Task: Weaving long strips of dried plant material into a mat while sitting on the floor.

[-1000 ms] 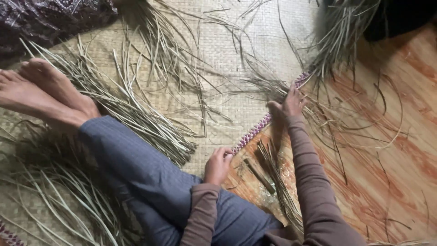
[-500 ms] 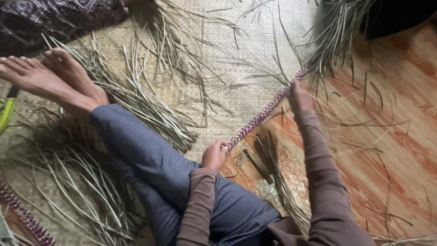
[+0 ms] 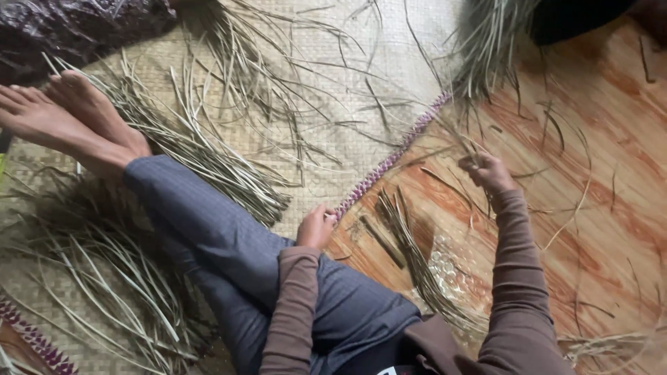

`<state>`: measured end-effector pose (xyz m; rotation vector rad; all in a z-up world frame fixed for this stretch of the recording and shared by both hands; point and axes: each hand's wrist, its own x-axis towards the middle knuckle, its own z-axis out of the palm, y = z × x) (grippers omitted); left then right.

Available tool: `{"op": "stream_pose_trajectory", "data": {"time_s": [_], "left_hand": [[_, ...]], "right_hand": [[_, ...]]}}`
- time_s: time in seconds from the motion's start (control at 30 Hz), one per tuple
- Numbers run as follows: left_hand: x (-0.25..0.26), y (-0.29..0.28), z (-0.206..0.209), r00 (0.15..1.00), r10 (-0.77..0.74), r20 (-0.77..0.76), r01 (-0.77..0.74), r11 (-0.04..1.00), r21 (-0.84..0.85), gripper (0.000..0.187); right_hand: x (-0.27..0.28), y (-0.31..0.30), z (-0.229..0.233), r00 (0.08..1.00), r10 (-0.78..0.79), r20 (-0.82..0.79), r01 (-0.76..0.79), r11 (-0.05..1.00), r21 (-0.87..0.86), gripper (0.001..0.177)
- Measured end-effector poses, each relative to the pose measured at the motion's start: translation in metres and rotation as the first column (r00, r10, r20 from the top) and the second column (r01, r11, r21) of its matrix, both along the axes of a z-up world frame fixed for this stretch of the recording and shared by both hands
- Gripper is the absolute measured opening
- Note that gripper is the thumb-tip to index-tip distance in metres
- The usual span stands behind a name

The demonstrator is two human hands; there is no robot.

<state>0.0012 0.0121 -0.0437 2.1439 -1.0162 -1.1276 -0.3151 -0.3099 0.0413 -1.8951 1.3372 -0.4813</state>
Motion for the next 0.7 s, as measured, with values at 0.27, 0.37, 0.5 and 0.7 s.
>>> {"op": "stream_pose_trajectory", "data": {"time_s": [0.27, 0.37, 0.5, 0.7], "left_hand": [[0.002, -0.003, 0.029, 0.953, 0.256, -0.16, -0.302, 0.83, -0.468, 0.029], [0.036, 0.02, 0.098, 0.857, 0.233, -0.46, -0.512, 0.275, -0.814, 0.022], [0.34, 0.051, 0.016, 0.738, 0.675, -0.01, -0.483, 0.517, -0.706, 0.039], [0.47, 0.022, 0.044, 0.27, 0.903, 0.335, -0.044, 0.359, -0.932, 0.021]], "right_hand": [[-0.13, -0.018, -0.003, 0.978, -0.191, -0.079, 0.154, 0.928, -0.341, 0.015], [-0.15, -0.017, 0.011, 0.852, -0.46, 0.251, 0.517, 0.814, -0.266, 0.015], [-0.155, -0.035, 0.013, 0.83, -0.474, 0.293, 0.552, 0.629, -0.547, 0.006], [-0.093, -0.074, -0.004, 0.852, -0.51, 0.121, 0.471, 0.643, -0.604, 0.015]]}}
